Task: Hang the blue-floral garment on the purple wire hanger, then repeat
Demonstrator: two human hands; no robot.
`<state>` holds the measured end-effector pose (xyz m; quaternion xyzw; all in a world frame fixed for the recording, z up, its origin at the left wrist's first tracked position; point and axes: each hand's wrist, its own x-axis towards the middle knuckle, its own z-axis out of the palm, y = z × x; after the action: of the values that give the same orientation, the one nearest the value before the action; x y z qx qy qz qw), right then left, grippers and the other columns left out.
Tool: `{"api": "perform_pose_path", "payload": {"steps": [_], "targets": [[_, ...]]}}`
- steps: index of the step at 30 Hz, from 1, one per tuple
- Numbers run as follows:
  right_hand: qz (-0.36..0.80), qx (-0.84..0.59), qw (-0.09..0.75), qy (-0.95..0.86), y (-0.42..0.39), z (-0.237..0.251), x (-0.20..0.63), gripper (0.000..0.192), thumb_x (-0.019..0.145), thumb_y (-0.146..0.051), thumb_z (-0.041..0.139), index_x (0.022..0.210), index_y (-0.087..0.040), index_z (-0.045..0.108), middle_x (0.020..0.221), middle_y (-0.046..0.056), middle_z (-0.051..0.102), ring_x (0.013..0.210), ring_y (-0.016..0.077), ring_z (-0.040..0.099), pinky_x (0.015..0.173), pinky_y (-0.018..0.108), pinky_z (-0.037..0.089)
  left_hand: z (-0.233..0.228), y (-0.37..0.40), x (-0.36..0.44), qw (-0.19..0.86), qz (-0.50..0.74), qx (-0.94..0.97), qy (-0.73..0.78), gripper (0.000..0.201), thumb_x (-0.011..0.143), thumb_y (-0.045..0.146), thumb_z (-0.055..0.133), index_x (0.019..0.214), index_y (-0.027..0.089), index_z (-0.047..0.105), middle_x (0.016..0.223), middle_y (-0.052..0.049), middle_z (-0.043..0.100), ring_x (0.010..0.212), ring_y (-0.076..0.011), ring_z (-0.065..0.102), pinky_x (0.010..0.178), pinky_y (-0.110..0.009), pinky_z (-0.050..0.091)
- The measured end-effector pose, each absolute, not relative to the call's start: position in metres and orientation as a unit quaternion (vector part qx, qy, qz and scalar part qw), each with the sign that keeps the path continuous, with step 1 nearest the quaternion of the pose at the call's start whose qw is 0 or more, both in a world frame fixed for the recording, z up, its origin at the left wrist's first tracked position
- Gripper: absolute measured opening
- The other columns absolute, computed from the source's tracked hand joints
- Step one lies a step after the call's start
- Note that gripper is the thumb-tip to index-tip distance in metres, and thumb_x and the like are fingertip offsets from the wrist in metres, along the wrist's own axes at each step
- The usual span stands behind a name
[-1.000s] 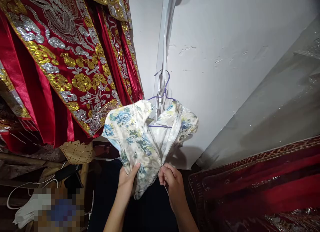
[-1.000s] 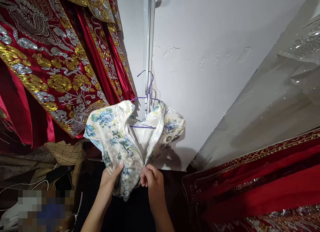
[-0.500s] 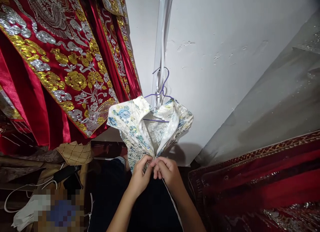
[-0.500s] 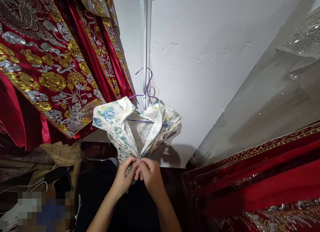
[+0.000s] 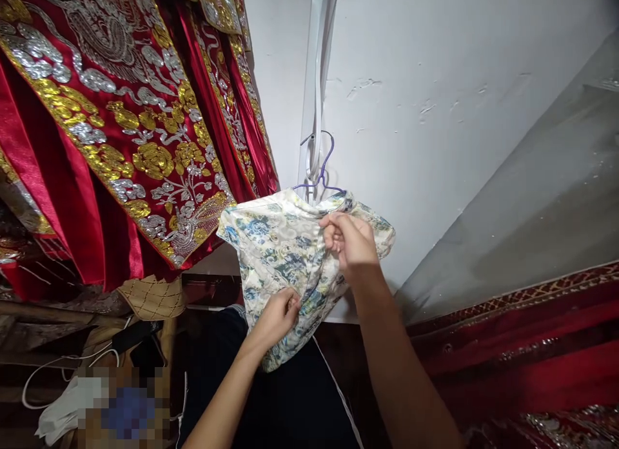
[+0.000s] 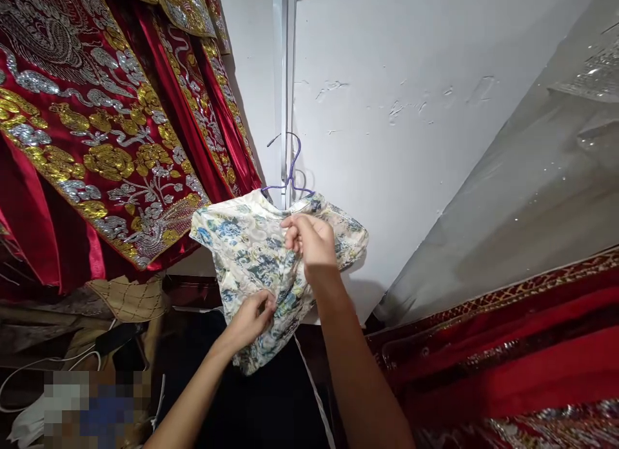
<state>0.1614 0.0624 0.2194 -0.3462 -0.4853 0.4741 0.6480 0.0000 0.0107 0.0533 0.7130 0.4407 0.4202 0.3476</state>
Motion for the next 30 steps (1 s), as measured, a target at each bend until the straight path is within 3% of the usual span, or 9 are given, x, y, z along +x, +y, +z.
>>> {"api": "perform_pose_path", "payload": {"steps": [2, 4, 6, 10, 16, 21, 23, 26, 30], "targets": [[0.447, -0.351, 0.632, -0.526, 0.053, 0.213, 0.158, 0.02, 0.082, -0.026, 0.056, 0.069, -0.016, 0.068, 0.044, -0.003, 0.055, 0.04, 0.0075, 0.041, 0.042, 0.02, 0.029, 0.086, 0.019, -0.003, 0.322, 0.44, 0.728, 0.416, 0.012, 0.097, 0.026, 0.054, 0.095, 0.019, 0.064, 0.087, -0.003, 0.062, 0.083, -0.0177, 0.059, 0.077, -0.029, 0.045], [0.417, -0.357, 0.621, -0.56, 0.044, 0.212, 0.157, 0.021, 0.082, -0.023, 0.054, 0.068, -0.017, 0.068, 0.043, -0.003, 0.054, 0.041, 0.0079, 0.041, 0.044, 0.021, 0.03, 0.126, 0.026, -0.004, 0.269, 0.505, 0.727, 0.379, 0.025, 0.098, 0.025, 0.054, 0.122, 0.021, 0.061, 0.095, -0.004, 0.065, 0.088, -0.0175, 0.061, 0.083, -0.03, 0.047], [0.392, -0.363, 0.607, -0.588, 0.037, 0.214, 0.158, 0.022, 0.082, -0.02, 0.053, 0.066, -0.017, 0.067, 0.043, -0.004, 0.052, 0.041, 0.0082, 0.042, 0.045, 0.021, 0.031, 0.167, 0.033, -0.003, 0.171, 0.571, 0.725, 0.347, 0.035, 0.099, 0.024, 0.055, 0.134, 0.021, 0.056, 0.1, -0.005, 0.066, 0.09, -0.017, 0.061, 0.085, -0.031, 0.048], [0.365, -0.361, 0.614, -0.599, 0.034, 0.22, 0.162, 0.021, 0.08, -0.018, 0.054, 0.065, -0.017, 0.067, 0.042, -0.004, 0.05, 0.042, 0.0088, 0.042, 0.046, 0.022, 0.03, 0.221, 0.042, -0.001, 0.057, 0.546, 0.775, 0.314, 0.025, 0.099, 0.021, 0.056, 0.122, 0.02, 0.065, 0.1, -0.006, 0.067, 0.086, -0.0152, 0.06, 0.079, -0.028, 0.048], [0.39, -0.36, 0.62, -0.578, 0.041, 0.208, 0.161, 0.021, 0.082, -0.023, 0.054, 0.067, -0.017, 0.067, 0.043, -0.004, 0.049, 0.041, 0.0092, 0.039, 0.044, 0.023, 0.027, 0.23, 0.048, 0.003, 0.018, 0.491, 0.818, 0.297, 0.012, 0.1, 0.018, 0.053, 0.099, 0.017, 0.064, 0.093, -0.006, 0.065, 0.086, -0.0156, 0.06, 0.079, -0.029, 0.048], [0.385, -0.399, 0.587, -0.59, 0.055, 0.184, 0.155, 0.021, 0.081, -0.026, 0.055, 0.066, -0.017, 0.065, 0.044, -0.005, 0.048, 0.042, 0.0098, 0.04, 0.044, 0.024, 0.029, 0.235, 0.049, 0.002, -0.039, 0.61, 0.741, 0.277, 0.011, 0.099, 0.017, 0.053, 0.096, 0.017, 0.063, 0.089, -0.005, 0.062, 0.085, -0.0161, 0.058, 0.08, -0.03, 0.046], [0.402, -0.427, 0.562, -0.584, 0.056, 0.17, 0.156, 0.021, 0.08, -0.026, 0.054, 0.063, -0.018, 0.064, 0.043, -0.005, 0.047, 0.042, 0.0102, 0.04, 0.044, 0.024, 0.028, 0.24, 0.053, -0.01, 0.012, 0.707, 0.646, 0.288, 0.008, 0.097, 0.019, 0.058, 0.094, 0.017, 0.066, 0.089, -0.003, 0.062, 0.085, -0.0147, 0.058, 0.08, -0.027, 0.046], [0.39, -0.462, 0.549, -0.577, 0.048, 0.15, 0.16, 0.023, 0.078, -0.025, 0.053, 0.058, -0.019, 0.063, 0.042, -0.004, 0.047, 0.043, 0.011, 0.042, 0.047, 0.025, 0.031, 0.238, 0.065, -0.043, 0.2, 0.833, 0.434, 0.279, 0.003, 0.093, 0.017, 0.064, 0.093, 0.016, 0.067, 0.088, -0.001, 0.061, 0.08, -0.0104, 0.056, 0.079, -0.021, 0.047], [0.412, -0.461, 0.553, -0.558, 0.023, 0.128, 0.159, 0.024, 0.078, -0.024, 0.051, 0.057, -0.019, 0.061, 0.042, -0.004, 0.046, 0.043, 0.0117, 0.043, 0.048, 0.026, 0.031, 0.201, 0.081, -0.089, 0.349, 0.842, 0.29, 0.291, 0.016, 0.096, 0.015, 0.05, 0.083, 0.015, 0.058, 0.076, -0.002, 0.06, 0.074, -0.0111, 0.059, 0.082, -0.026, 0.054]]}}
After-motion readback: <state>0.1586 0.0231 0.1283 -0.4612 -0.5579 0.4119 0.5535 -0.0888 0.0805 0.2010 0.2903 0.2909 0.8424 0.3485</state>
